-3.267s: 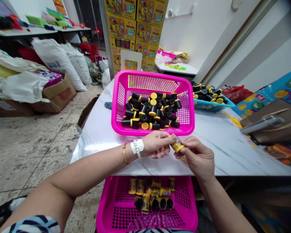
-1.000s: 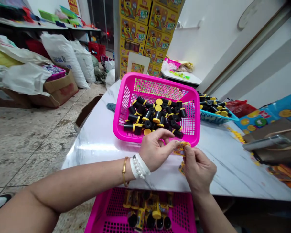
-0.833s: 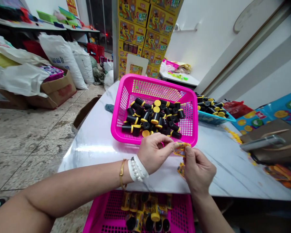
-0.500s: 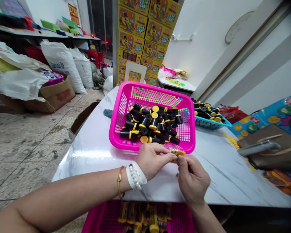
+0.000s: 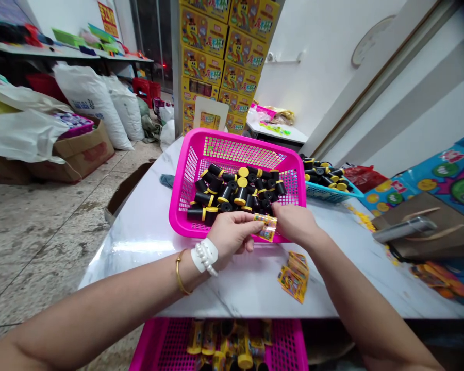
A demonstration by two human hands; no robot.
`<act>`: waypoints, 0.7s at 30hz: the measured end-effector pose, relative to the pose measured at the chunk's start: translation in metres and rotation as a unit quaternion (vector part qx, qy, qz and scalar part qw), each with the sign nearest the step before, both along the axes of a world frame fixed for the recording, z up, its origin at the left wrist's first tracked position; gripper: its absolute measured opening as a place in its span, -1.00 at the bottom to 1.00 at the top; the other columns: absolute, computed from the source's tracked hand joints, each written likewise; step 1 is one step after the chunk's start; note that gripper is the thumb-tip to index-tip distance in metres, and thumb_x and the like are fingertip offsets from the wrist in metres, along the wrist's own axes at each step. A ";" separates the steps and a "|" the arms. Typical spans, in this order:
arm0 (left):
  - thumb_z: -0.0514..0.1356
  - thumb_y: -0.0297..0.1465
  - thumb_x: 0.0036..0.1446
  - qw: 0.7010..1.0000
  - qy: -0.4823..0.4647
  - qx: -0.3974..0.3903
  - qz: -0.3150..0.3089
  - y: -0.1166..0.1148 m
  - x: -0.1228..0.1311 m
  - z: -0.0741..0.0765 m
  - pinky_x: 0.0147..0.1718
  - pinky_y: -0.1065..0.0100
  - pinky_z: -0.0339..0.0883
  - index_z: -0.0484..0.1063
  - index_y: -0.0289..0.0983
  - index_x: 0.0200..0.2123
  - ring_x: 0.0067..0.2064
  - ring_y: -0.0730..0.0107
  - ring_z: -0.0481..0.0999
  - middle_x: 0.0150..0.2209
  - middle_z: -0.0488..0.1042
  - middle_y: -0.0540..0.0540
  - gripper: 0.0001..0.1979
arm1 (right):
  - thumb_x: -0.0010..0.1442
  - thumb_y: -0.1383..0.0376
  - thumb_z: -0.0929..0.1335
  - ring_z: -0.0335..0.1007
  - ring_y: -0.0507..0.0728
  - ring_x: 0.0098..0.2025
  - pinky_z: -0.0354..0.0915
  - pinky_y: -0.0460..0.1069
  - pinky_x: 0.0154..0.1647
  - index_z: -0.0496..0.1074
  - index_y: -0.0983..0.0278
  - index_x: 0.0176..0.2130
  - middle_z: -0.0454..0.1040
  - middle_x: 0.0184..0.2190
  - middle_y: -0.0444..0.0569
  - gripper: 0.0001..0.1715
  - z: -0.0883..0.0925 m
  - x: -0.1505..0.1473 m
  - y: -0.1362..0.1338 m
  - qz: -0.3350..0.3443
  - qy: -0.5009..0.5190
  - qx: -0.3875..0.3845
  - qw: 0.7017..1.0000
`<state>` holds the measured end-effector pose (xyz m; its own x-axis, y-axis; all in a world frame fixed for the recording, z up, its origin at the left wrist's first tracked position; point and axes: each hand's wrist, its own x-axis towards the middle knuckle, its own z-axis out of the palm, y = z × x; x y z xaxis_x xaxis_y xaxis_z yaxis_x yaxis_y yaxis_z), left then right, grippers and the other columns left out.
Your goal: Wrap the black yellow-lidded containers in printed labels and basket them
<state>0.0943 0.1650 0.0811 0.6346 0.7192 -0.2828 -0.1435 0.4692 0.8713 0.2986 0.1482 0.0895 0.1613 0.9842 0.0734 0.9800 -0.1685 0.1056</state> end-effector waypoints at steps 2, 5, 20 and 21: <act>0.35 -0.46 0.20 1.000 -0.014 -0.021 0.001 0.002 0.000 -0.001 -0.72 0.58 -0.10 0.56 -0.36 -0.36 -0.73 0.65 0.21 -0.73 0.34 0.08 -0.91 | 0.08 0.31 0.49 0.53 0.21 -0.41 0.24 0.01 -0.40 0.52 0.30 -0.24 0.59 -0.45 0.09 -0.80 0.003 0.004 0.004 0.013 0.024 -0.015 1.000; 0.31 -0.48 0.24 0.998 -0.034 -0.044 0.010 0.005 0.001 -0.001 -0.73 0.58 -0.10 0.51 -0.35 -0.39 -0.72 0.67 0.21 -0.70 0.34 0.09 -0.87 | 0.13 0.27 0.45 0.51 0.14 -0.42 0.29 -0.02 -0.40 0.47 0.28 0.05 0.58 -0.42 -0.03 -0.53 0.011 0.015 -0.009 0.044 0.082 -0.022 0.995; 0.28 -0.52 0.27 0.994 -0.054 -0.091 -0.008 0.000 0.000 0.003 -0.78 0.61 -0.15 0.51 -0.38 -0.37 -0.73 0.74 0.23 -0.58 0.46 0.03 -0.88 | 0.29 0.10 0.38 0.65 0.23 -0.19 0.53 0.22 -0.05 0.45 0.15 0.13 0.66 -0.20 0.04 -0.55 -0.025 -0.043 -0.083 0.054 0.655 0.315 0.685; 0.28 -0.53 0.27 0.994 -0.058 -0.096 -0.010 -0.001 0.000 0.003 -0.78 0.62 -0.15 0.50 -0.38 -0.37 -0.73 0.74 0.23 -0.57 0.46 0.03 -0.87 | 0.29 0.10 0.39 0.64 0.24 -0.14 0.52 0.23 -0.01 0.48 0.16 0.08 0.66 -0.16 0.06 -0.60 -0.027 -0.046 -0.081 0.057 0.654 0.326 0.681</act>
<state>0.0946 0.1640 0.0837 0.6853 0.6453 -0.3377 -0.2269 0.6297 0.7429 0.2530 0.0668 0.0629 0.4327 0.8232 0.3675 0.1756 0.3229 -0.9300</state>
